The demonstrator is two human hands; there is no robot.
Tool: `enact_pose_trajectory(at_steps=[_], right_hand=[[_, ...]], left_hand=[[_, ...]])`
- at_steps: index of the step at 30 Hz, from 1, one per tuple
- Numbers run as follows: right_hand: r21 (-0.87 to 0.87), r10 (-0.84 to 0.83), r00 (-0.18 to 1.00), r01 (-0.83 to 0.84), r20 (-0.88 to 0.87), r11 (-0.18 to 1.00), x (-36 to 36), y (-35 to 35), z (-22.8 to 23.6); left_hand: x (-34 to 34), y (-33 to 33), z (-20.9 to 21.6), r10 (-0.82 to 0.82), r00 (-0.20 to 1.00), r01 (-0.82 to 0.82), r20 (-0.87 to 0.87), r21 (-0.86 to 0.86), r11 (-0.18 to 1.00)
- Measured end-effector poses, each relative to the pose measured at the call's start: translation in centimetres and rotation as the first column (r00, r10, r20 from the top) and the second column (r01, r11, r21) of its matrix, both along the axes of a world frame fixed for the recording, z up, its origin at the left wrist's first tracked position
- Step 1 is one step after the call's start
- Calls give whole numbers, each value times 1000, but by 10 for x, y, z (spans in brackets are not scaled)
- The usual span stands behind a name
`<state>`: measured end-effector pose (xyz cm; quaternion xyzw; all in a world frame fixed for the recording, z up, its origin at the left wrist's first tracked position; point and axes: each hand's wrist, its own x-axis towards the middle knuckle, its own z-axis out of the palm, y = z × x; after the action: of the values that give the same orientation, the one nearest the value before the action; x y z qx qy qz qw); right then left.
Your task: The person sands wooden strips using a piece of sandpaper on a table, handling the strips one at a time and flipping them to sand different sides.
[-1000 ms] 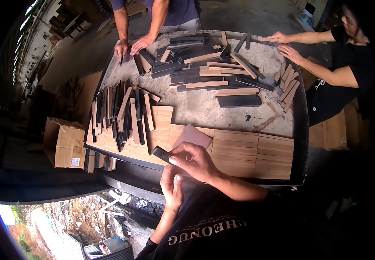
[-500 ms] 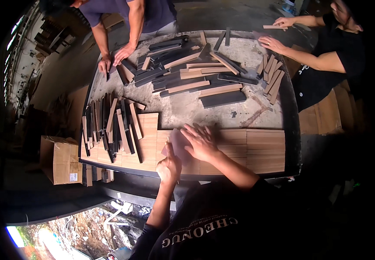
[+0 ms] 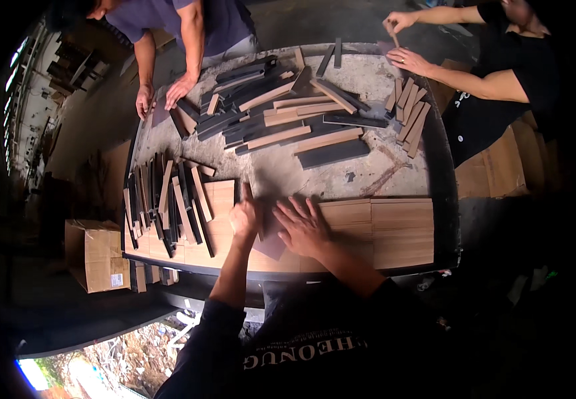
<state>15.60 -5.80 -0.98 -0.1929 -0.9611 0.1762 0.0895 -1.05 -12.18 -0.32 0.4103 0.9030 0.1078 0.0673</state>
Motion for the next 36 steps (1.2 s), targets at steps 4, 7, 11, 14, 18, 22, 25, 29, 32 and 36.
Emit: enact_pose_trajectory(at_steps=[4,7,11,14,18,22,25,29,32,36], right_hand=[[39,-31,997,34,-77,999,4,4,-10],[0,-14,1000,14,1,1000,8,11,2],[-71,-19,1000,19,10,997,11,11,-3],[90,47,995,-39,-91,995,-4,1,9],[87,23,999,-18,-46,996,1,9,7],[31,43,999,-44,25,999,-7,-1,-2],[70,81,996,-79,-36,994,-8,-5,-2],[135,111,993,-105,-37,985,-6,3,-1],[151,30,999,-35,36,988,7,8,1],[141,-7,999,0,49,990,3,2,12]], left_hand=[[73,-62,0,-71,994,60,-88,-117,991],[84,-66,-20,-89,974,87,-208,-19,996],[12,26,12,-98,992,107,74,-130,986],[-82,26,-5,89,986,-136,-144,-362,922],[-105,-30,64,93,965,-181,-247,-363,914],[-104,-56,158,-48,899,109,-436,116,987],[-31,-34,274,-452,768,412,-454,-191,891],[45,-54,335,-849,425,829,-315,-241,504],[45,-65,336,-931,276,923,-240,-204,326],[31,-87,341,-955,235,927,-179,-254,276]])
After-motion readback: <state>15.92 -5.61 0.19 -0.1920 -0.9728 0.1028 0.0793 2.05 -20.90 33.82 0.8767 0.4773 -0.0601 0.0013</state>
